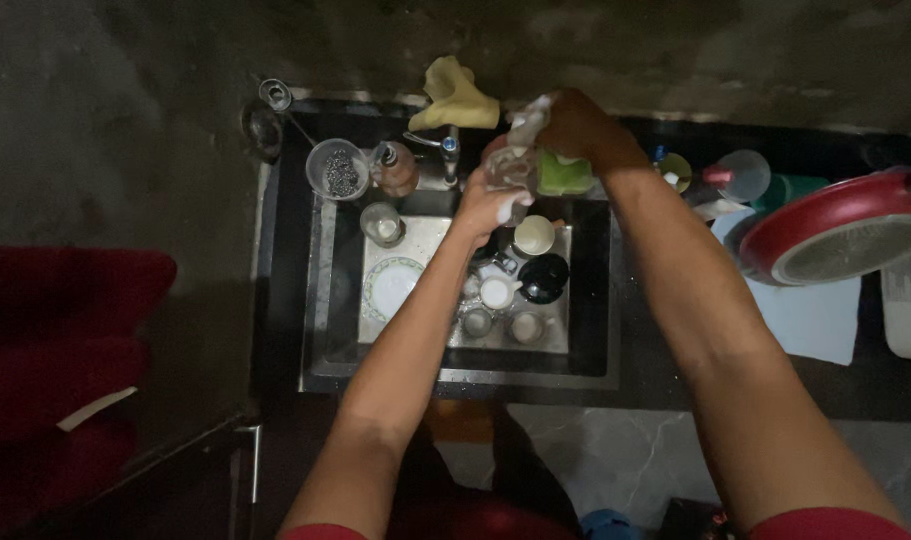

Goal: The person washes multiple cups and a plate in a kitchen sink using a green sponge and soap. They scrub each item individually under running water and place them back into the sink after cleaning.

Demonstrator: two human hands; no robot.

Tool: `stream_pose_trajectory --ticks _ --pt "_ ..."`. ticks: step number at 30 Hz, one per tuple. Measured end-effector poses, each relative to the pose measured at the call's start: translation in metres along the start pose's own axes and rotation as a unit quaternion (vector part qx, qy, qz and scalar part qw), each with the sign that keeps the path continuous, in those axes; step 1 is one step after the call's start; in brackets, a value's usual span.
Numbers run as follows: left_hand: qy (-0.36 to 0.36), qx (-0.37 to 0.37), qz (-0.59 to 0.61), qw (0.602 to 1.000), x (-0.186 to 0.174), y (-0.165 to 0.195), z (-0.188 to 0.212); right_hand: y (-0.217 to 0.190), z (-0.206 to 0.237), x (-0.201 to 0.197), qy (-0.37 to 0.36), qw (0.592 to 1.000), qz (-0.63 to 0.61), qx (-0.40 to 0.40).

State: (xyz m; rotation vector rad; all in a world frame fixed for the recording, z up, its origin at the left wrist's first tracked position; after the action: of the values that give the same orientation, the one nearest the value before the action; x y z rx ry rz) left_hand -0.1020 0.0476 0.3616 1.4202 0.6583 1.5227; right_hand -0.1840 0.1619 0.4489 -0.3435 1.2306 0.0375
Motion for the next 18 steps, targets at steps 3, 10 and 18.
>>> stream_pose_trajectory --ticks 3,10,18 --pt "-0.016 0.015 0.010 1.000 0.006 0.007 0.004 -0.004 0.004 -0.004 -0.002 1.000 0.001 0.003" --pt "-0.011 0.024 0.032 0.999 0.006 0.009 0.006 -0.015 0.018 -0.014 -0.003 1.000 0.001 0.006" --pt "-0.002 -0.030 0.050 0.998 0.001 0.004 0.007 -0.028 0.022 -0.023 0.045 0.998 0.007 -0.042"
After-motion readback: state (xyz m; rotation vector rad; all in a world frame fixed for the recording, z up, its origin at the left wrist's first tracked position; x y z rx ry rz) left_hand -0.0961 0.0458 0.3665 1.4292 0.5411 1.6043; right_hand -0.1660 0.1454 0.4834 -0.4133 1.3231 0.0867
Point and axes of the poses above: each hand's wrist, its own z-axis away from the middle knuckle, its own x-axis out of the palm, y = z × x, the point moved 8 cm from there along -z, towards the middle knuckle, and after that the axes turned 11 degrees about z, right-handed, at the moved point
